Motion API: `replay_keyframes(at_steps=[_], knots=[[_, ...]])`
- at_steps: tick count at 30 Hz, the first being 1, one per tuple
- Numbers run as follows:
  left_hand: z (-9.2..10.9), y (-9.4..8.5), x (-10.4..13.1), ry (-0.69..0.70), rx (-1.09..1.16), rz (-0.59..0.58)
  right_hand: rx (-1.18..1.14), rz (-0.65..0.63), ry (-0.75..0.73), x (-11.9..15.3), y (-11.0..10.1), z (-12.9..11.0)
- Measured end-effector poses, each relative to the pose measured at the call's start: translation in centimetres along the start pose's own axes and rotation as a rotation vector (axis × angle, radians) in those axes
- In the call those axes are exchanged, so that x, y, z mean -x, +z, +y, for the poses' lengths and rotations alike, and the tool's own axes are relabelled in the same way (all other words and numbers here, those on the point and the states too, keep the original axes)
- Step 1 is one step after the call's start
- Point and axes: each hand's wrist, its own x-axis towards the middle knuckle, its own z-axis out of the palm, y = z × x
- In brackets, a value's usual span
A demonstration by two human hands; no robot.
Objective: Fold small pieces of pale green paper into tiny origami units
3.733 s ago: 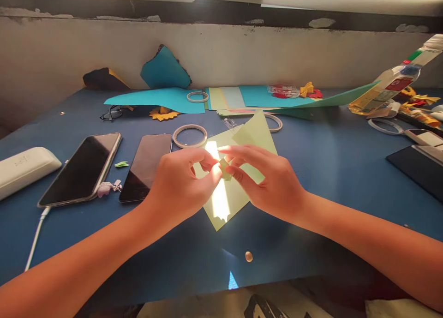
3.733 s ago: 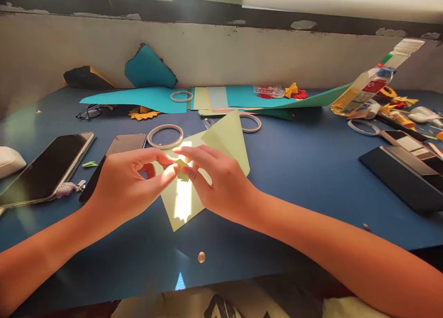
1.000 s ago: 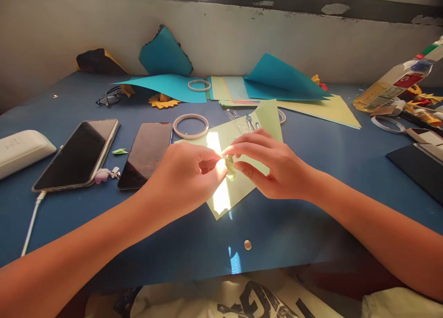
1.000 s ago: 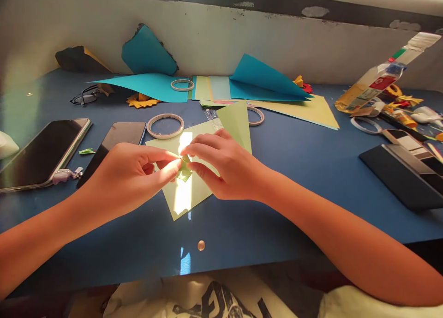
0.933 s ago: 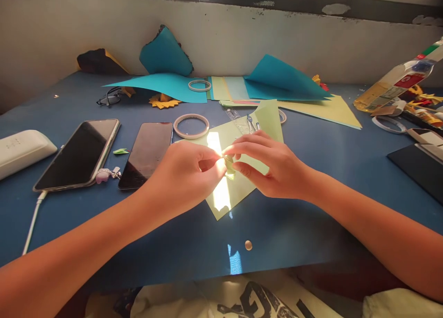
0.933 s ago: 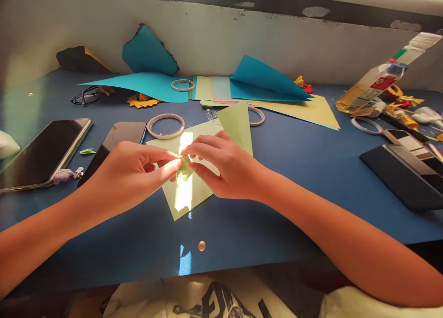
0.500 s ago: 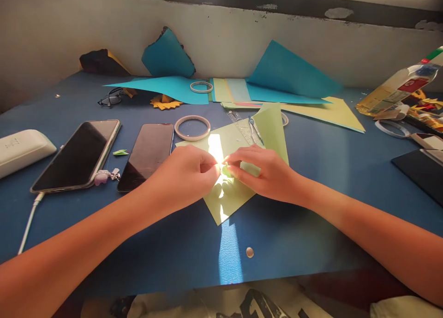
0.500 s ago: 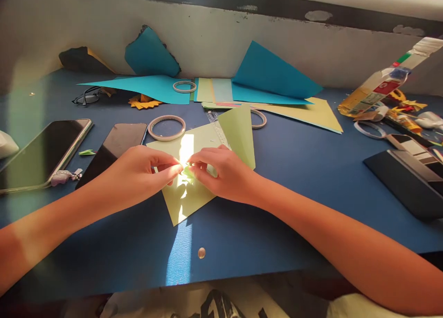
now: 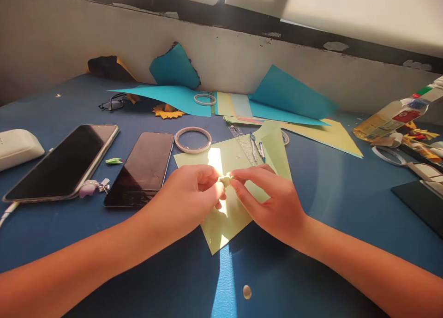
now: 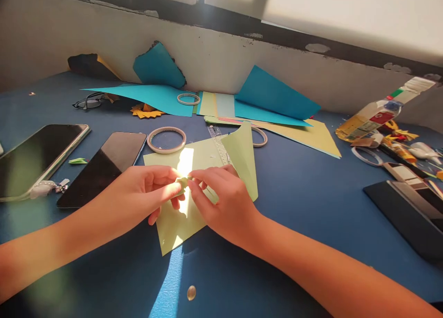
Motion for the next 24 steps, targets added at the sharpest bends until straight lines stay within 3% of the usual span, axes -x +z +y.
replay_keyframes(at_steps=[7, 12, 19, 24], knots=[[0.43, -0.31, -0.10, -0.023, 0.015, 0.037, 0.015, -0.014, -0.059, 0.29, -0.18, 0.12], [0.58, -0.50, -0.13, -0.068, 0.063, -0.031, -0.044, -0.064, -0.121, 0.08, -0.44, 0.31], [0.63, -0.65, -0.30, -0.100, 0.163, -0.072, -0.310, -0.114, 0.258, 0.01, -0.60, 0.01], [0.71, -0.57, -0.17, -0.079, 0.192, -0.027, -0.347, -0.158, 0.342, -0.12, -0.68, -0.33]])
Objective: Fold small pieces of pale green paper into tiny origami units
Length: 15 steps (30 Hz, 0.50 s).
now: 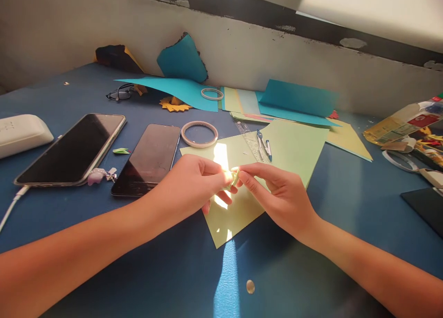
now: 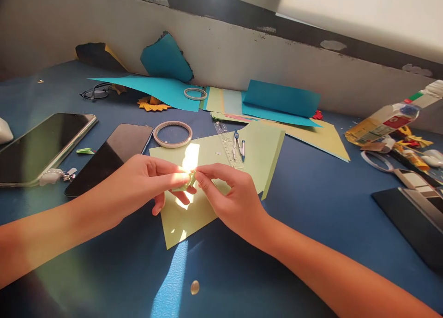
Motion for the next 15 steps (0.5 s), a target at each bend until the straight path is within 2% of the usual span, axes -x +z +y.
replay_keyframes(at_steps=[9, 15], knots=[[-0.37, 0.27, -0.06, -0.020, 0.073, 0.026, 0.273, 0.129, -0.176, 0.49, 0.44, -0.13], [-0.29, 0.12, 0.06, -0.023, 0.086, -0.014, 0.319, 0.158, -0.301, 0.36, 0.73, 0.24]])
